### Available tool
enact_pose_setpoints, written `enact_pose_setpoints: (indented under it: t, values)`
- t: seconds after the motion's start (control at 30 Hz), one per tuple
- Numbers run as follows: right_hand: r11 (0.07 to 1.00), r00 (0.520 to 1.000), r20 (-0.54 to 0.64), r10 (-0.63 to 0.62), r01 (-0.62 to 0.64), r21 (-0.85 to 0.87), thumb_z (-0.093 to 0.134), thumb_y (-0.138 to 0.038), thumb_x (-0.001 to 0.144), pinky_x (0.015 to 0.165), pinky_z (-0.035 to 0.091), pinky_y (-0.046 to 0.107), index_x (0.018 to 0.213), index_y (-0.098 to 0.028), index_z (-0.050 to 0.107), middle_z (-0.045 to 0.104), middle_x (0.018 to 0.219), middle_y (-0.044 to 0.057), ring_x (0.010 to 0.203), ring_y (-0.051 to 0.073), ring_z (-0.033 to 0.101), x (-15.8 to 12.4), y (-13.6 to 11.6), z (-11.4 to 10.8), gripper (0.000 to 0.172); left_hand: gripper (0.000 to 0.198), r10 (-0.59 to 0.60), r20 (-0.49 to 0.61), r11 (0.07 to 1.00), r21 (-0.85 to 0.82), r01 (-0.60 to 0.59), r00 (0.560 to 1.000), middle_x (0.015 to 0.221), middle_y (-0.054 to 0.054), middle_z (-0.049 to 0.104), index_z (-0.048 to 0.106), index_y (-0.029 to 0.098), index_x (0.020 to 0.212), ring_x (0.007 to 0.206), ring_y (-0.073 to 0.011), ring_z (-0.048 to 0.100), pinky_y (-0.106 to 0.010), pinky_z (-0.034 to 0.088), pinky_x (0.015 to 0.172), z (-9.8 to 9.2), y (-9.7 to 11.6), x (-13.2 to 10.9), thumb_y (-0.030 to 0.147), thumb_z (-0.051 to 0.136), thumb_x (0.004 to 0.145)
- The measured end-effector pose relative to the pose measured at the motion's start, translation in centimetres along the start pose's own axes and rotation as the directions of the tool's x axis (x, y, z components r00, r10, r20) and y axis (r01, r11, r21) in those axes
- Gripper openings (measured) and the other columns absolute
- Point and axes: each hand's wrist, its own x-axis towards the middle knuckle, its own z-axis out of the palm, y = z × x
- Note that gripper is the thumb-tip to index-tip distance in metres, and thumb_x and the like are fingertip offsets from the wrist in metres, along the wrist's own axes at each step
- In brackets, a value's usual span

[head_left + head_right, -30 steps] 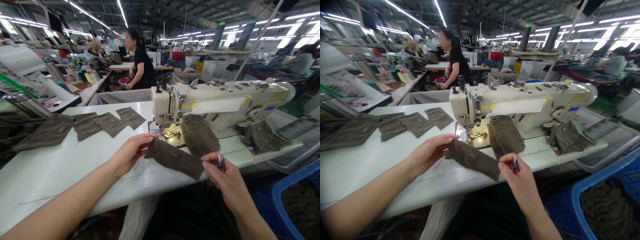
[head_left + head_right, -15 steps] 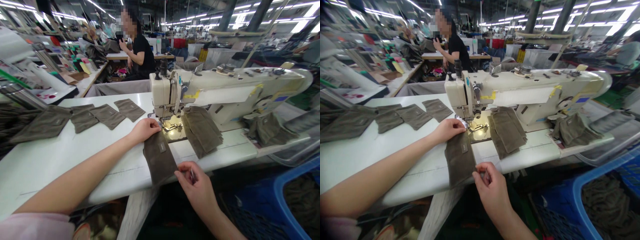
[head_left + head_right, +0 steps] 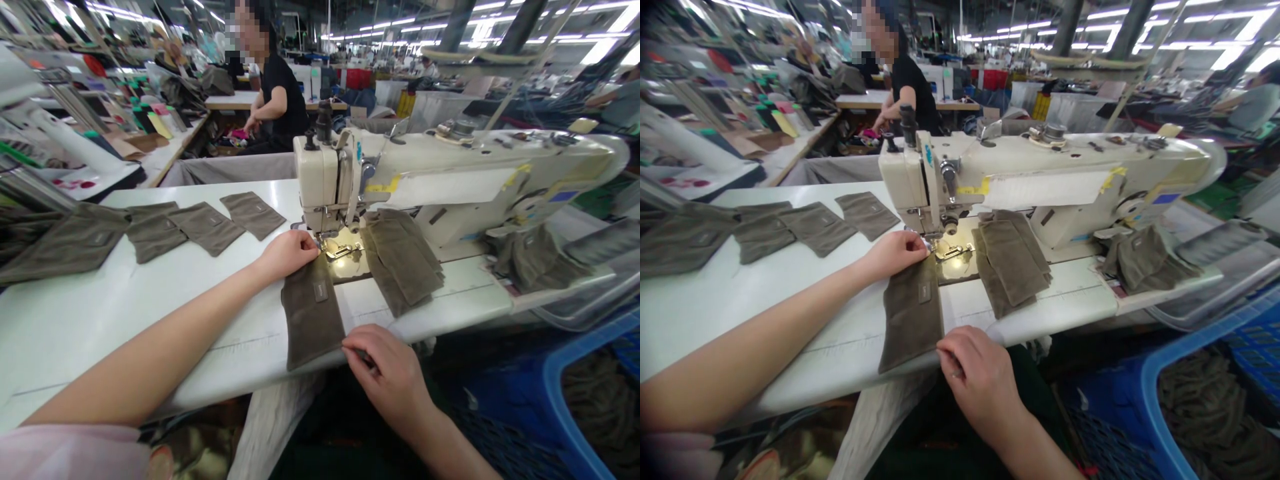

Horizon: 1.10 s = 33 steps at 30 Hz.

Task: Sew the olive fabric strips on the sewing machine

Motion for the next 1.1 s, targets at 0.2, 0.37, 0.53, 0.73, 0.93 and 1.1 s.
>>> enact_pose_setpoints:
  t: [0.2, 0.37, 0.53, 0.73, 0.93, 1.1]
  values:
    - [0.992, 0.996, 0.090, 0.021, -0.010, -0.127, 0.052, -0.012, 0.097, 0.071, 0.048, 0.029, 0.099, -0.019, 0.062, 0.066, 0.098, 0.006, 0.085, 0.018, 0.063, 0.1, -0.1, 0.0, 0.012, 0.016, -0.058, -0.036, 0.997, 0.049, 0.060, 0.998, 0.070, -0.001, 0.069, 0.064, 0.019, 0.066, 0.067, -0.0182, 0.060, -0.028, 0.038, 0.060, 0.1, 0.4, 0.0, 0.029, 0.061, 0.078]
    - [0.991, 0.994, 0.109, 0.028, -0.014, -0.132, 0.050, -0.012, 0.097, 0.071, 0.047, 0.029, 0.098, -0.019, 0.061, 0.065, 0.098, 0.006, 0.086, 0.018, 0.064, 0.2, 0.0, 0.1, 0.013, 0.017, -0.073, -0.033, 0.995, 0.072, 0.076, 0.997, 0.073, -0.002, 0.070, 0.066, 0.019, 0.068, 0.067, -0.0184, 0.061, -0.028, 0.038, 0.060, 0.1, 0.5, 0.0, 0.030, 0.061, 0.080]
    - [0.991, 0.993, 0.108, 0.046, -0.031, -0.134, 0.049, -0.012, 0.097, 0.071, 0.046, 0.029, 0.096, -0.019, 0.061, 0.065, 0.097, 0.005, 0.086, 0.018, 0.064, 0.3, 0.0, 0.1, 0.013, 0.016, -0.069, -0.044, 0.995, 0.068, 0.072, 0.997, 0.072, -0.002, 0.070, 0.065, 0.020, 0.067, 0.067, -0.0184, 0.061, -0.028, 0.038, 0.060, 0.2, 0.2, 0.1, 0.030, 0.060, 0.078]
    - [0.989, 0.992, 0.114, 0.053, -0.037, -0.142, 0.049, -0.013, 0.098, 0.070, 0.045, 0.028, 0.096, -0.020, 0.061, 0.065, 0.097, 0.004, 0.084, 0.017, 0.063, 0.3, 0.0, 0.1, 0.014, 0.016, -0.087, -0.044, 0.993, 0.076, 0.090, 0.995, 0.074, -0.003, 0.071, 0.066, 0.020, 0.068, 0.068, -0.0187, 0.062, -0.029, 0.038, 0.060, 0.2, 0.3, 0.1, 0.031, 0.060, 0.079]
    - [0.987, 0.991, 0.125, 0.037, -0.017, -0.161, 0.048, -0.012, 0.097, 0.069, 0.044, 0.028, 0.094, -0.020, 0.061, 0.065, 0.096, 0.005, 0.082, 0.017, 0.062, 0.6, -0.1, 0.0, 0.015, 0.015, -0.128, -0.035, 0.987, 0.093, 0.131, 0.991, 0.075, -0.003, 0.072, 0.068, 0.020, 0.070, 0.069, -0.0194, 0.063, -0.029, 0.039, 0.060, 0.1, 0.5, 0.3, 0.032, 0.061, 0.077]
    - [0.984, 0.987, 0.158, 0.043, -0.015, -0.177, 0.047, -0.011, 0.095, 0.067, 0.044, 0.028, 0.091, -0.019, 0.060, 0.065, 0.092, 0.005, 0.079, 0.017, 0.061, 1.3, -0.3, -0.3, 0.016, 0.018, -0.131, -0.044, 0.987, 0.088, 0.134, 0.990, 0.071, -0.003, 0.070, 0.066, 0.021, 0.068, 0.066, -0.0198, 0.062, -0.029, 0.038, 0.058, 0.1, 0.5, 0.4, 0.035, 0.061, 0.077]
